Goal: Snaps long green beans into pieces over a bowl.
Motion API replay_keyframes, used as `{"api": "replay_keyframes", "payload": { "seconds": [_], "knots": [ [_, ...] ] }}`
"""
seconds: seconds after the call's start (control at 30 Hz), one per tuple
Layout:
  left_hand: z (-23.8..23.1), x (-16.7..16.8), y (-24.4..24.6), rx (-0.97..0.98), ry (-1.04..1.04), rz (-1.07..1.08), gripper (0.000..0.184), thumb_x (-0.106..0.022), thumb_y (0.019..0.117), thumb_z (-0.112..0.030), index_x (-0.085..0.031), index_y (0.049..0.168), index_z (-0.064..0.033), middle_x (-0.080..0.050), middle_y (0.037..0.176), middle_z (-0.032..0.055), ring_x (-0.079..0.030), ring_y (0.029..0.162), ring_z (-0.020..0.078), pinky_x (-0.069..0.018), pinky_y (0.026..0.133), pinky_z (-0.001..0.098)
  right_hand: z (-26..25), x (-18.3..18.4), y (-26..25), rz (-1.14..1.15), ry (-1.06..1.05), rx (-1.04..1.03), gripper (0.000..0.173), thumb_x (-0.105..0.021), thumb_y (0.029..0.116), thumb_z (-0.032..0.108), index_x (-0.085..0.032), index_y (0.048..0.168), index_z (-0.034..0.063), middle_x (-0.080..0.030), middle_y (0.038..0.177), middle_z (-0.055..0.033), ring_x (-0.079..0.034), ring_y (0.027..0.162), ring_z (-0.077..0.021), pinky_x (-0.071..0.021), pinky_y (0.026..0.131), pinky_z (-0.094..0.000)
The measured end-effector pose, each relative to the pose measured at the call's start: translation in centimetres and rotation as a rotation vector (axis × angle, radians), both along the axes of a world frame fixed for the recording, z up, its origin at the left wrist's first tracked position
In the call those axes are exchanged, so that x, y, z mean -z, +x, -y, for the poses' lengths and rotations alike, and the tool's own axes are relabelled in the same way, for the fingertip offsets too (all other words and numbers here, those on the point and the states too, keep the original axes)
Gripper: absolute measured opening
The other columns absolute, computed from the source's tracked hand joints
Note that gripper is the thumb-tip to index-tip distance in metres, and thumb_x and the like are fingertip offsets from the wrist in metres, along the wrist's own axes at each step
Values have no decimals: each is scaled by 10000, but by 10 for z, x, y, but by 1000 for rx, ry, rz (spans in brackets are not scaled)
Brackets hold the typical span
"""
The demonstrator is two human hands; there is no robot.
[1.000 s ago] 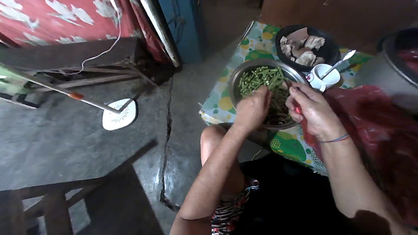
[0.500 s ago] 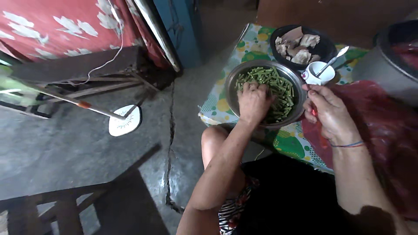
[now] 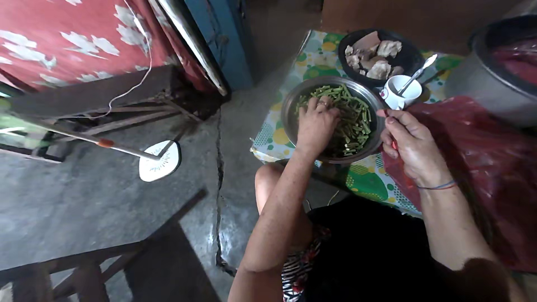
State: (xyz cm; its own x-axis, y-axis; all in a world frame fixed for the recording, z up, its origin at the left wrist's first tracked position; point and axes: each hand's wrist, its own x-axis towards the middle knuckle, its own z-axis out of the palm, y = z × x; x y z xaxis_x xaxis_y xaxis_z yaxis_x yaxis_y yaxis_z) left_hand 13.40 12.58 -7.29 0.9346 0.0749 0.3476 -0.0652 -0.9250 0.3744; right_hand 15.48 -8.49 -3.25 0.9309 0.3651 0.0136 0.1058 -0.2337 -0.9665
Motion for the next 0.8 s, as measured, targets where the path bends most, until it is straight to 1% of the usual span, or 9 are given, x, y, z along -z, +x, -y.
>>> {"api": "replay_keyframes", "payload": {
  "seconds": [0.07, 0.13, 0.3, 0.37, 0.43, 0.5, 0.57, 0.7, 0.8],
  "knots": [
    [-1, 2, -1, 16, 3, -84, 204, -627, 1001, -206, -753, 1160, -185, -613, 1382, 90, -531, 1283, 374, -456, 934, 576, -2, -2, -2, 14, -4, 3, 312, -444, 1093, 216, -555, 1360, 98, -495, 707, 54, -430, 494, -26, -388, 456, -168],
    [-3, 1, -2, 49, 32, -155, 256, -589, 1025, -189, -728, 1239, -209, -611, 1399, 77, -525, 1294, 379, -451, 931, 580, -3, -3, -1, 19, -5, 5, 308, -446, 1092, 218, -567, 1351, 102, -498, 705, 56, -427, 490, -23, -383, 452, -165],
    [-8, -4, -9, 61, 45, -152, 190, -636, 1001, -220, -768, 1127, -167, -644, 1339, 90, -529, 1295, 359, -425, 980, 579, -2, -3, 0, 34, -24, 8, 303, -444, 1092, 210, -578, 1342, 104, -485, 702, 57, -420, 497, -21, -373, 459, -164],
    [-8, -4, -13, 51, -76, -59, 172, -639, 995, -196, -761, 1090, -122, -670, 1250, 120, -567, 1247, 351, -447, 975, 564, -3, -2, -2, 60, -27, 10, 300, -445, 1091, 213, -574, 1339, 105, -483, 702, 55, -426, 505, -24, -383, 468, -171],
    [-5, -9, -19, 84, -348, 21, 191, -631, 999, -170, -754, 1100, -63, -698, 1156, 147, -636, 1148, 315, -493, 987, 524, -7, 2, -4, 126, -13, -26, 314, -445, 1084, 213, -557, 1354, 99, -488, 717, 59, -443, 525, -24, -403, 481, -179],
    [-1, -14, -28, 185, -617, 7, 193, -609, 1023, -159, -716, 1114, -27, -712, 1045, 121, -686, 966, 219, -554, 891, 428, -12, 7, -8, 233, -34, -100, 355, -459, 1071, 215, -541, 1392, 88, -513, 754, 45, -458, 548, -25, -421, 497, -188],
    [3, -15, -35, 280, -801, -11, 163, -594, 1027, -118, -681, 1106, -5, -697, 965, 100, -672, 826, 151, -576, 782, 351, -18, 9, -12, 314, -108, -150, 373, -491, 1067, 226, -543, 1415, 100, -577, 827, 10, -476, 583, -32, -436, 533, -213],
    [6, -13, -36, 271, -901, 37, 119, -632, 992, -64, -672, 1075, 10, -686, 919, 84, -648, 762, 110, -567, 716, 299, -27, 10, -18, 377, -209, -142, 350, -514, 1066, 239, -563, 1382, 98, -650, 948, -40, -527, 637, -60, -478, 601, -269],
    [8, -15, -37, 201, -840, 67, 110, -651, 980, -55, -679, 1071, -1, -697, 968, 96, -672, 823, 139, -575, 769, 330, -29, 12, -19, 381, -217, -137, 359, -525, 1058, 239, -556, 1386, 95, -645, 903, -34, -531, 627, -62, -479, 594, -269]
  ]
}}
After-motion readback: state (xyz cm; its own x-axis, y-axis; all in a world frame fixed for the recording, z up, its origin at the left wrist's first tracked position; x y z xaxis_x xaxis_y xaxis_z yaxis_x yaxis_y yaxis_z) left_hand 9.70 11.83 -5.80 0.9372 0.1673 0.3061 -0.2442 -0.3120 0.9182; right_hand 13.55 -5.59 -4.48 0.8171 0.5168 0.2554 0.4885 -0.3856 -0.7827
